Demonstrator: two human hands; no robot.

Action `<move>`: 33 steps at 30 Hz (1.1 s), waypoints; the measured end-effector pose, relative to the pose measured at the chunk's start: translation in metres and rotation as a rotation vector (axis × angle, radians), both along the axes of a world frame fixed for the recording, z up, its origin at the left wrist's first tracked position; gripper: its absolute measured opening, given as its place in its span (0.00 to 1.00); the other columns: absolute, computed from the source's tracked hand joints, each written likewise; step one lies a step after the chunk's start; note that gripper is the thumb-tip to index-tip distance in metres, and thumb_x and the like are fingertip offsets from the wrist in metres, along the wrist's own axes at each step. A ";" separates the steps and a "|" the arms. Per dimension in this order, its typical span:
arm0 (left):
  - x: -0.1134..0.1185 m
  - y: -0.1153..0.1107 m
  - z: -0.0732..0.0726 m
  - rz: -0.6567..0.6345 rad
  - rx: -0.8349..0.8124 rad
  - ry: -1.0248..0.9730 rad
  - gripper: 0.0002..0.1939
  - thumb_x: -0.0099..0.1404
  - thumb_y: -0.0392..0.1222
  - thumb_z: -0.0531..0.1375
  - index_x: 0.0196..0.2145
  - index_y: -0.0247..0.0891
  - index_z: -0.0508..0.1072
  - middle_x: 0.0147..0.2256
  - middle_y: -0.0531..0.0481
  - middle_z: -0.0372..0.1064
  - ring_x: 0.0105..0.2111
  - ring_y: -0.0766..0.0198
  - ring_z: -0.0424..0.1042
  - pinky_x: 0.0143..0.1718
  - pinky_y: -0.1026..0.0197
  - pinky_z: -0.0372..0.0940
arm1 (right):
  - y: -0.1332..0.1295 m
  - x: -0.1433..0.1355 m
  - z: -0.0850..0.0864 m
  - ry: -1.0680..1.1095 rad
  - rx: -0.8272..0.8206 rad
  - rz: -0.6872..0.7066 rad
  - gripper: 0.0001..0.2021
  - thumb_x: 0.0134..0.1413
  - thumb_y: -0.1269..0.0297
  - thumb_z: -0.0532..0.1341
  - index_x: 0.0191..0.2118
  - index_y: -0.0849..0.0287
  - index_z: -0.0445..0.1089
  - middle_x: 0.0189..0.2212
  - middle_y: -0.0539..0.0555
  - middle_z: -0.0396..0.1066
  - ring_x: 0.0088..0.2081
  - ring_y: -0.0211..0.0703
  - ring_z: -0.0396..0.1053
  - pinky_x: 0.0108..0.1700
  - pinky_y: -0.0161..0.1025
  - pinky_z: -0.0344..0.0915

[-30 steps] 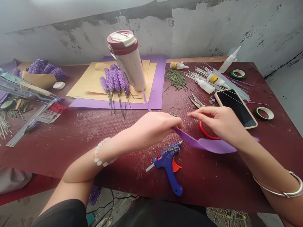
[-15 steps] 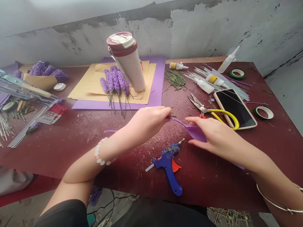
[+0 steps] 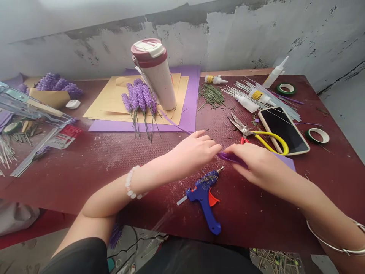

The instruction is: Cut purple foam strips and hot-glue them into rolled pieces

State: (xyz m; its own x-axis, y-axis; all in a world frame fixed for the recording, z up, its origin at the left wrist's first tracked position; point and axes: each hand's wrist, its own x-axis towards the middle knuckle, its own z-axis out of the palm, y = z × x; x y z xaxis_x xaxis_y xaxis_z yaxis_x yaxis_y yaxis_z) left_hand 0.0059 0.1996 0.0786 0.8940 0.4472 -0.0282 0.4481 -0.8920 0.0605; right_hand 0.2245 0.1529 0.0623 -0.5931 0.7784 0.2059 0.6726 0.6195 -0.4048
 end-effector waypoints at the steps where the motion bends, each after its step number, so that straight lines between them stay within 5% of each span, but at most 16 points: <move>1: 0.002 -0.001 -0.002 0.000 0.023 0.028 0.05 0.69 0.28 0.60 0.41 0.33 0.75 0.35 0.47 0.79 0.38 0.58 0.77 0.49 0.55 0.66 | -0.001 -0.001 0.001 0.014 0.047 -0.004 0.12 0.64 0.72 0.57 0.50 0.60 0.69 0.45 0.63 0.78 0.46 0.55 0.77 0.47 0.49 0.73; 4: 0.001 -0.001 -0.007 0.088 0.127 0.032 0.09 0.68 0.24 0.58 0.34 0.35 0.73 0.28 0.50 0.75 0.29 0.61 0.75 0.33 0.60 0.63 | -0.003 0.002 0.005 0.065 0.231 -0.061 0.18 0.64 0.64 0.62 0.57 0.60 0.64 0.56 0.69 0.70 0.56 0.62 0.70 0.54 0.58 0.70; 7: -0.003 -0.001 -0.009 0.154 0.174 -0.005 0.09 0.68 0.24 0.57 0.34 0.35 0.72 0.27 0.51 0.73 0.25 0.63 0.72 0.25 0.61 0.54 | -0.003 0.008 0.006 0.107 0.369 -0.121 0.09 0.65 0.67 0.61 0.50 0.54 0.68 0.46 0.61 0.72 0.48 0.56 0.73 0.48 0.52 0.72; 10: -0.005 0.000 -0.008 0.170 0.157 -0.022 0.09 0.68 0.25 0.56 0.35 0.35 0.73 0.26 0.51 0.73 0.25 0.64 0.71 0.24 0.61 0.51 | -0.001 0.012 0.002 0.063 0.453 -0.134 0.03 0.65 0.69 0.62 0.42 0.54 0.69 0.39 0.58 0.72 0.40 0.52 0.74 0.43 0.49 0.73; 14: -0.005 0.001 -0.007 0.162 0.079 -0.043 0.09 0.68 0.27 0.59 0.39 0.37 0.77 0.28 0.53 0.74 0.27 0.65 0.72 0.24 0.62 0.50 | 0.002 0.010 -0.007 0.087 0.414 -0.133 0.08 0.65 0.62 0.64 0.46 0.58 0.68 0.45 0.64 0.75 0.46 0.58 0.76 0.47 0.52 0.73; 19: -0.004 0.000 -0.004 0.196 -0.028 -0.070 0.08 0.70 0.33 0.61 0.43 0.40 0.78 0.33 0.53 0.77 0.29 0.65 0.74 0.25 0.63 0.51 | 0.002 0.004 -0.011 0.098 0.362 -0.084 0.03 0.68 0.67 0.60 0.45 0.58 0.68 0.33 0.54 0.79 0.33 0.46 0.77 0.37 0.41 0.72; 26: 0.000 -0.004 0.012 0.195 -0.145 -0.036 0.18 0.75 0.46 0.56 0.30 0.36 0.73 0.22 0.55 0.69 0.21 0.68 0.64 0.24 0.64 0.49 | -0.002 0.001 -0.007 0.009 0.592 0.045 0.06 0.68 0.76 0.56 0.46 0.61 0.68 0.31 0.57 0.80 0.32 0.46 0.76 0.39 0.42 0.73; 30: 0.000 -0.007 0.018 0.210 -0.194 -0.016 0.19 0.75 0.47 0.56 0.26 0.36 0.70 0.20 0.56 0.65 0.20 0.67 0.61 0.24 0.63 0.49 | 0.001 0.003 -0.002 -0.169 0.757 0.146 0.11 0.66 0.81 0.52 0.49 0.71 0.68 0.32 0.64 0.81 0.32 0.49 0.76 0.39 0.46 0.73; 33: -0.003 -0.009 0.020 0.236 -0.194 -0.037 0.19 0.75 0.45 0.57 0.25 0.37 0.68 0.20 0.56 0.63 0.20 0.68 0.61 0.24 0.63 0.48 | 0.003 0.005 -0.002 -0.222 0.806 0.126 0.13 0.66 0.81 0.52 0.51 0.69 0.68 0.32 0.62 0.80 0.32 0.49 0.76 0.40 0.45 0.72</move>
State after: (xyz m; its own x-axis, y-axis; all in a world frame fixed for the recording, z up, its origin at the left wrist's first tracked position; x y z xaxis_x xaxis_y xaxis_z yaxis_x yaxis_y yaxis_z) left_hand 0.0030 0.1904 0.0983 0.7683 0.6318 -0.1026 0.6355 -0.7338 0.2401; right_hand 0.2294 0.1559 0.0605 -0.7578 0.3688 0.5383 0.5909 0.7377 0.3264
